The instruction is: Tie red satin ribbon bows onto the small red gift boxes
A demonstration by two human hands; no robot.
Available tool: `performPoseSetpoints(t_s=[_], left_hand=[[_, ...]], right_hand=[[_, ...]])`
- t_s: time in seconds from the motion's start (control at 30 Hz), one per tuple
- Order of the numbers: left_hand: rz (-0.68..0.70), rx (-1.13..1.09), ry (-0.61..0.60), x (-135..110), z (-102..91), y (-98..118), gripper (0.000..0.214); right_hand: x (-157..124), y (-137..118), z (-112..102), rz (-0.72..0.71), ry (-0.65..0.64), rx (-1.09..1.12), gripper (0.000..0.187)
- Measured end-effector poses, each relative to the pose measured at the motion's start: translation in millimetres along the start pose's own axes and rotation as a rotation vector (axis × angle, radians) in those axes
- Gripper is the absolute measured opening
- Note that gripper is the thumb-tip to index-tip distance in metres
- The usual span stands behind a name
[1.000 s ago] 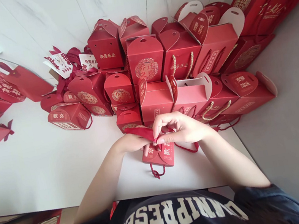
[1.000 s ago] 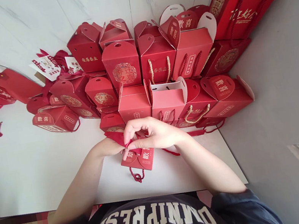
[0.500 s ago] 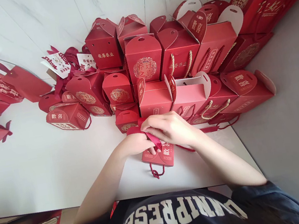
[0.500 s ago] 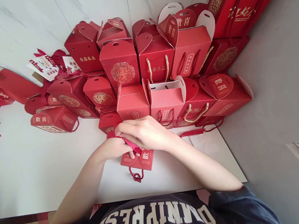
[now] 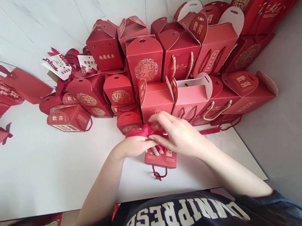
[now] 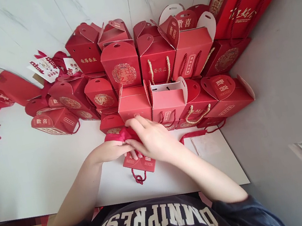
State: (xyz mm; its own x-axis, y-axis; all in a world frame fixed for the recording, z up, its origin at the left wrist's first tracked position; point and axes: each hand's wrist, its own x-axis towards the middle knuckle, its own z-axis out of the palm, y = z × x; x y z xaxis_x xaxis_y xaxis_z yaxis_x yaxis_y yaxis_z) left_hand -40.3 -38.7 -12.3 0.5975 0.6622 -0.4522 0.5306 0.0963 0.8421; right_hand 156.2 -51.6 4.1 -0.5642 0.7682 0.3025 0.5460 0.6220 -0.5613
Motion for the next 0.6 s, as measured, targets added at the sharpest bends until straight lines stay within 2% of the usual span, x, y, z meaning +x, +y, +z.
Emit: performPoseSetpoints(t_s=[0.1, 0.23, 0.43, 0.6], left_hand=[[-0.015, -0.067, -0.035, 1, 0.4, -2, 0.037], [0.008, -0.120, -0.024, 3, 1.2, -4, 0.041], [0.039, -0.123, -0.021, 5, 1.0, -3, 0.038], [0.042, -0.095, -0.018, 6, 0.2, -5, 0.042]], right_hand=[[-18, 0, 1, 0.123, -0.022, 0.085, 0.029], [-31, 4, 11, 0.178, -0.028, 0.282, 0.031], [-37, 10, 37, 0.255, 0.236, 0.341, 0.028], [-37, 8, 46, 0.287, 0.320, 0.325, 0.030]])
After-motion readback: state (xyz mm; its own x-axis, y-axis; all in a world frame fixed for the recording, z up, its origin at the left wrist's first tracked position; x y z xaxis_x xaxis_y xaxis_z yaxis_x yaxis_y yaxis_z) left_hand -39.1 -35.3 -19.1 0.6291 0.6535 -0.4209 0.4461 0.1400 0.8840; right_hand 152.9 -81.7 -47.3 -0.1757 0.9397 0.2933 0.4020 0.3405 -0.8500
